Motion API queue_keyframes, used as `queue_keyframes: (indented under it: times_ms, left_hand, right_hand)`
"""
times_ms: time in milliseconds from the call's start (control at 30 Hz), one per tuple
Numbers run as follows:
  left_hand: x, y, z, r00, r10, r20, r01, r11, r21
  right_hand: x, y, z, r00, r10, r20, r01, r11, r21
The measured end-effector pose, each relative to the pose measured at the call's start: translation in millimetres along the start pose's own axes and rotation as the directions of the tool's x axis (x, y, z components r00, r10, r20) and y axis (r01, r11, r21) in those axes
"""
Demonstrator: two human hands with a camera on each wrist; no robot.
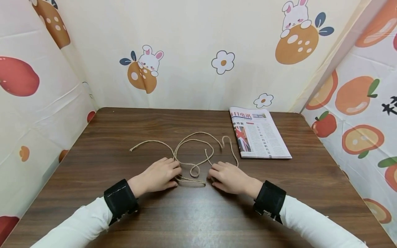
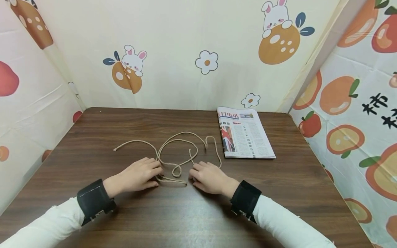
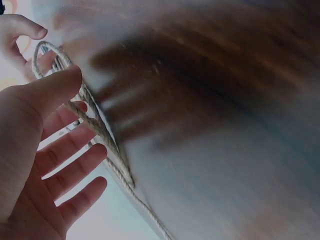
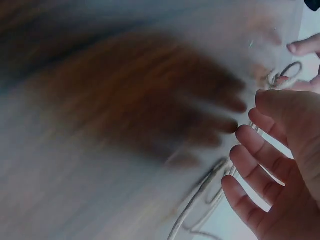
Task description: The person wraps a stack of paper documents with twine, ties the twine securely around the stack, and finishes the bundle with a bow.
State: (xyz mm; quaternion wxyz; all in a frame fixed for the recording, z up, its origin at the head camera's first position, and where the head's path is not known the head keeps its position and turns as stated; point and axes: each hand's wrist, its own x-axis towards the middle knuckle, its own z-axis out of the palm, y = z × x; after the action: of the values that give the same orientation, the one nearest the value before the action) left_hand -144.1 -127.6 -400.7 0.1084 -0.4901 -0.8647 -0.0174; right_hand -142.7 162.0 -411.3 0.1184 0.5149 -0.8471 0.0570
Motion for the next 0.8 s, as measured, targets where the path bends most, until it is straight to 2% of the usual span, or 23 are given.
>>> queue_keyframes:
  times_ms: [300,633,800]
  left_hand:
    - [9.4,4.4,1.3,0.995,0.005,-0.097,-0.005,1.0,-0.006]
    - [12.2,3.8,-3.0,0.988,0.012,-0.154,-0.013,1.0,-0.009]
    - [10.5,0.9,-7.3,0.982,0.013,-0.189,-0.014,1.0,-0.003]
  right_hand:
    - [12.2,-9,5,0.999,0.035,0.011,-0.035,0.999,0.007]
    - [17.7,-8,6,0.992,0.072,-0.104,-0.072,0.997,0.005]
    - [16.2,-6,5,0.99,0.102,-0.101,-0.102,0.995,0.006]
